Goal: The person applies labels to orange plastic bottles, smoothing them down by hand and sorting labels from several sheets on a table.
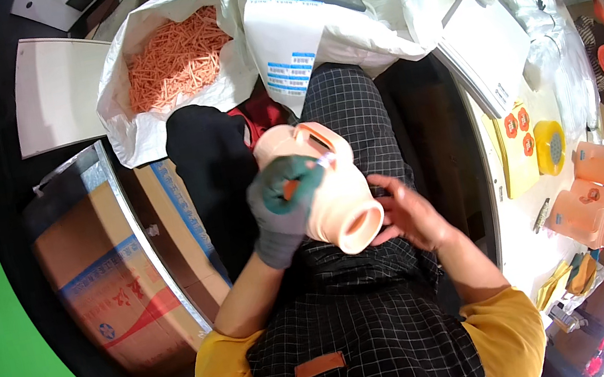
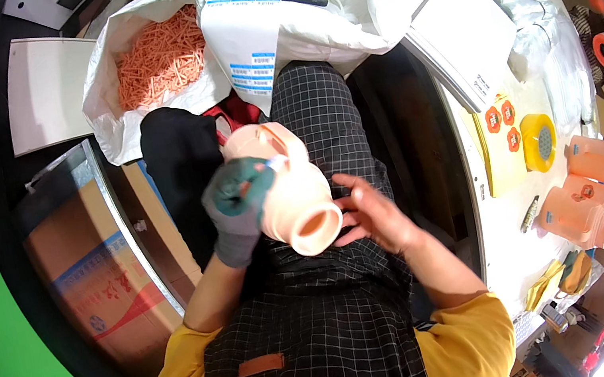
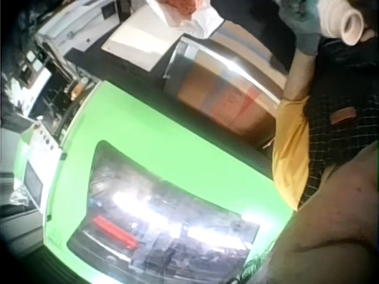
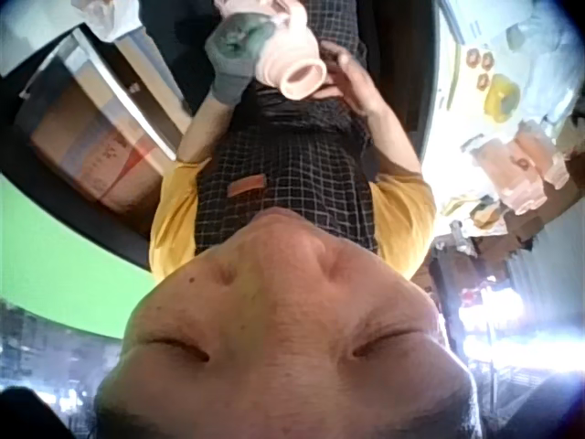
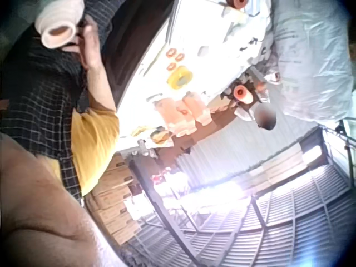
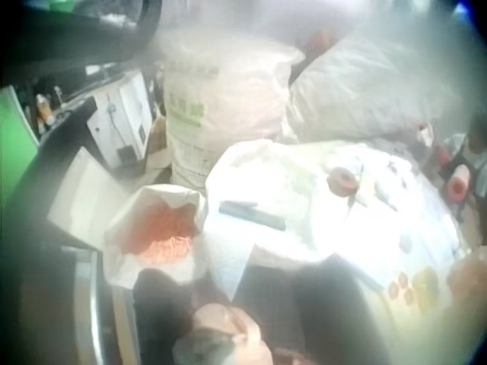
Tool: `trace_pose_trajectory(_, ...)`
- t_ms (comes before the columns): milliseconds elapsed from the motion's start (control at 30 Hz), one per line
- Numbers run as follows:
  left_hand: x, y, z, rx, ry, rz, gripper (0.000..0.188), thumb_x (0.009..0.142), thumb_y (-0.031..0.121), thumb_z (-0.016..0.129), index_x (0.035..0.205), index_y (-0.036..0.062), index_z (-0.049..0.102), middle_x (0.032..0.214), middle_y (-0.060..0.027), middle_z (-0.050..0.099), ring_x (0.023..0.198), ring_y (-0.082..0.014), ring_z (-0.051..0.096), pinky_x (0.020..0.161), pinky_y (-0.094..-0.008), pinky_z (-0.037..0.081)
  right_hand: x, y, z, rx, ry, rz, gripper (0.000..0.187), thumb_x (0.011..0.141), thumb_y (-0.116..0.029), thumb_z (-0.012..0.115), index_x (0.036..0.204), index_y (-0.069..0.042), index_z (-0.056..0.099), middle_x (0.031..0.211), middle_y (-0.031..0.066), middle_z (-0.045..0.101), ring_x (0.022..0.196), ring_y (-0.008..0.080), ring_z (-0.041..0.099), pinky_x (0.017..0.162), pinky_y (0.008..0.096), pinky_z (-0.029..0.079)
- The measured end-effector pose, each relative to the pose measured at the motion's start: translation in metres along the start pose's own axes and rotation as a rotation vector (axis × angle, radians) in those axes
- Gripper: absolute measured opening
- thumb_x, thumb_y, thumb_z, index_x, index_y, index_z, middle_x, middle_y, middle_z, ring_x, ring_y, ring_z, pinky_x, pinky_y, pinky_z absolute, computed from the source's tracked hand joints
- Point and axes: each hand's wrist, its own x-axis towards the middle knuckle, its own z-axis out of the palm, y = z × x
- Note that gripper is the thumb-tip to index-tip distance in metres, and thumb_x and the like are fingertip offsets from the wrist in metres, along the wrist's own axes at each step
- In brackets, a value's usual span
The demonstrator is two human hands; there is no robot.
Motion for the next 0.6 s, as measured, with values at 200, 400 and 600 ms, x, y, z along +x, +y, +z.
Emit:
trace_pose_trajectory(200, -0.014, 0.053, -0.019, 0.012, -0.145, -0.039, 0.018, 0.083, 0.003, 0.084, 0.099, 0.004, 0.075, 0.097, -0.0083, 0.077, 0.087, -0.0164, 0.073, 0.076, -0.0308, 0.058, 0.002, 0.037, 0.051, -0.246, 0.072, -0.35, 0.118, 0.082, -0.013, 0.087, 0.169, -0.006, 0.008, 0.163, 0.0182, 0.034, 0.15, 0.0284, 0.037, 0.124, 0.0438, 0.032)
trace_pose_trajectory(400, 0.019, 0.057, -0.096, -0.186, 0.121, -0.359, 0.014, 0.094, 0.003, 0.076, 0.106, -0.0004, 0.071, 0.095, -0.0087, 0.074, 0.082, -0.0158, 0.071, 0.073, -0.0268, 0.057, 0.004, 0.033, 0.062, -1.118, 0.189, -0.734, 0.121, 0.068, -0.015, 0.094, 0.164, -0.015, 0.02, 0.159, 0.0262, 0.021, 0.144, 0.0472, 0.04, 0.111, 0.0562, 0.05)
trace_pose_trajectory(600, 0.022, 0.051, -0.102, -0.222, 0.082, -0.44, 0.011, 0.094, 0.008, 0.076, 0.102, 0.001, 0.073, 0.091, -0.0055, 0.073, 0.075, -0.0149, 0.069, 0.069, -0.0274, 0.056, 0.007, 0.043, 0.062, -1.143, 0.171, -0.795, 0.12, 0.066, -0.014, 0.097, 0.162, -0.017, 0.025, 0.158, 0.0292, 0.021, 0.136, 0.0495, 0.048, 0.104, 0.0552, 0.056)
